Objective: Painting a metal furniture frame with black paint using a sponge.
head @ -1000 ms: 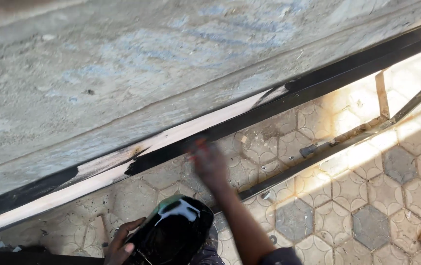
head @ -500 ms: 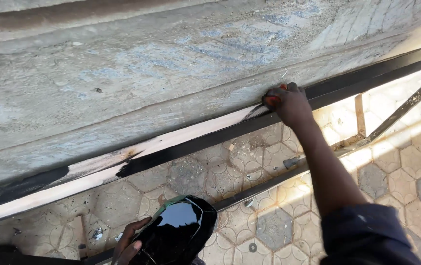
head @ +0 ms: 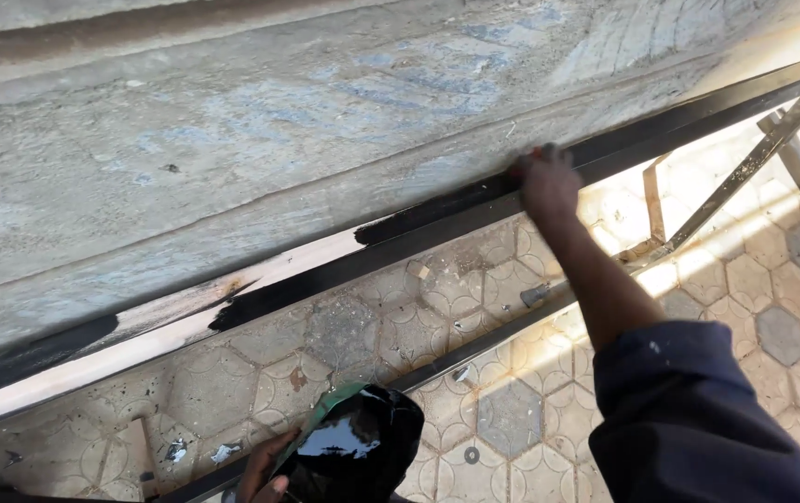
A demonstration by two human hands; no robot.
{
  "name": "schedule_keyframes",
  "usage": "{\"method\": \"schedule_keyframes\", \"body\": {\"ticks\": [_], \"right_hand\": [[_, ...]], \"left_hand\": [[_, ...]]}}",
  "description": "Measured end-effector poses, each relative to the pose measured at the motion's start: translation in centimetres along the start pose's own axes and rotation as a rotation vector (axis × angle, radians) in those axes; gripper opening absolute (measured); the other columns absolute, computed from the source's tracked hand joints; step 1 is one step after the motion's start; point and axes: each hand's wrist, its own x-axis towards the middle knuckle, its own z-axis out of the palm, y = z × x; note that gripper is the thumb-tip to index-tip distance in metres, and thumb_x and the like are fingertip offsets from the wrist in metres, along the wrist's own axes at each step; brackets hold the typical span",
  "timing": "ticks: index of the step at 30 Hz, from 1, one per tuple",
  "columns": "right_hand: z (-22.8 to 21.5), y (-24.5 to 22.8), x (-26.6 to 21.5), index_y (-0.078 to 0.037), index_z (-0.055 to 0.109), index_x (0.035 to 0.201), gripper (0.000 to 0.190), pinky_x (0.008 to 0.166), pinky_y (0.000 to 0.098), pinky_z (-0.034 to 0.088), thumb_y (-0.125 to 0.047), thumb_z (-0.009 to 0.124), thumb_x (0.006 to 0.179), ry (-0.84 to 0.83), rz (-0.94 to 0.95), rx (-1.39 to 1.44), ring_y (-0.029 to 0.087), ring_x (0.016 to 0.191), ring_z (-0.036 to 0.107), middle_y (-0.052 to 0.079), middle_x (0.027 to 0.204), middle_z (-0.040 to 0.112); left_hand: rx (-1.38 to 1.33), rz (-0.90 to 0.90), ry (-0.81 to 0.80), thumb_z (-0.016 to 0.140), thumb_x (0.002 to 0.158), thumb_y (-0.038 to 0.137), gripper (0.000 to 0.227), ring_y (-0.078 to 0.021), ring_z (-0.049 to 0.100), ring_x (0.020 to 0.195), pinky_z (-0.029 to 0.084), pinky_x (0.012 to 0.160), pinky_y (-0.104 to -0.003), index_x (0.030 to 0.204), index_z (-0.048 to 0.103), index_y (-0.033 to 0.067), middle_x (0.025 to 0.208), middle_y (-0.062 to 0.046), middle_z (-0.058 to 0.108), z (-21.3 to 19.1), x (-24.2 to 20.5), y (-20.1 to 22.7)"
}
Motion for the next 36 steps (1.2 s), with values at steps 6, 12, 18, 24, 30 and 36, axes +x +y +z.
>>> {"method": "schedule_keyframes", "body": {"ticks": [6,12,18,24,30,36], "right_hand": [[-2.4,-10.2,-4.8,-0.018,0.070,0.115,0.028,0.064,0.0530,0.057,-0.035,0.056,0.097,0.016,0.054,0.246,0.042,0.083,0.071,0.019,0.098,0.069],[-10.2,-32.9,-16.5,-0.014,0.070,0.108,0.027,0.064,0.0381,0.062,-0.017,0.059,0.083,-0.358,-0.525,0.256,0.021,0.097,0.067,0.004,0.109,0.066],[-6.6,-32.3,-17.3,-0.018,0.080,0.086,0.024,0.081,0.0418,0.057,-0.001,0.072,0.070,0.361,-0.922,0.303,0.029,0.094,0.066,0.004,0.093,0.073],[-0.2,-16.2,-5.9,-0.005,0.053,0.141,0.050,0.070,0.0534,0.061,-0.025,0.057,0.095,0.043,-0.178,-0.009,0.040,0.122,0.055,0.021,0.132,0.057],[-3.5,-13.5,-5.0,-0.005,0.072,0.116,0.036,0.072,0.0580,0.058,-0.016,0.049,0.091,0.070,0.099,0.206,0.052,0.092,0.067,0.030,0.111,0.062],[-2.2,-30.9,-19.9,-0.016,0.068,0.108,0.021,0.077,0.0484,0.046,-0.006,0.059,0.092,0.535,-0.844,0.664,0.033,0.094,0.059,0.007,0.104,0.068]], "left_hand": [[-0.046,-0.336,0.044,0.062,0.081,0.047,0.071,-0.0297,0.052,0.147,0.043,0.117,-0.050,0.138,0.066,0.0052,0.152,-0.013,0.062,1.3,-0.9,5.4],[-0.058,-0.492,0.135,0.070,0.070,0.032,0.073,-0.0304,0.066,0.132,0.051,0.106,-0.042,0.139,0.068,0.0062,0.140,-0.017,0.071,-0.1,-2.1,5.6],[0.107,-0.305,0.142,0.064,0.078,0.043,0.072,-0.0266,0.057,0.140,0.040,0.117,-0.043,0.139,0.067,0.0051,0.146,-0.013,0.065,-1.1,-1.9,2.9],[-0.076,-0.512,0.191,0.064,0.076,0.039,0.073,-0.0302,0.057,0.141,0.044,0.112,-0.049,0.142,0.066,0.0091,0.147,-0.010,0.063,0.9,-0.9,10.3],[-0.231,-0.452,0.241,0.068,0.075,0.032,0.074,-0.0319,0.060,0.138,0.049,0.111,-0.046,0.141,0.063,0.0001,0.146,-0.018,0.065,-1.0,-2.2,7.0],[0.162,-0.279,0.358,0.064,0.082,0.042,0.058,-0.0156,0.068,0.067,0.049,0.061,-0.030,0.126,0.079,0.0063,0.131,-0.007,0.078,-1.5,-4.1,3.3]]}}
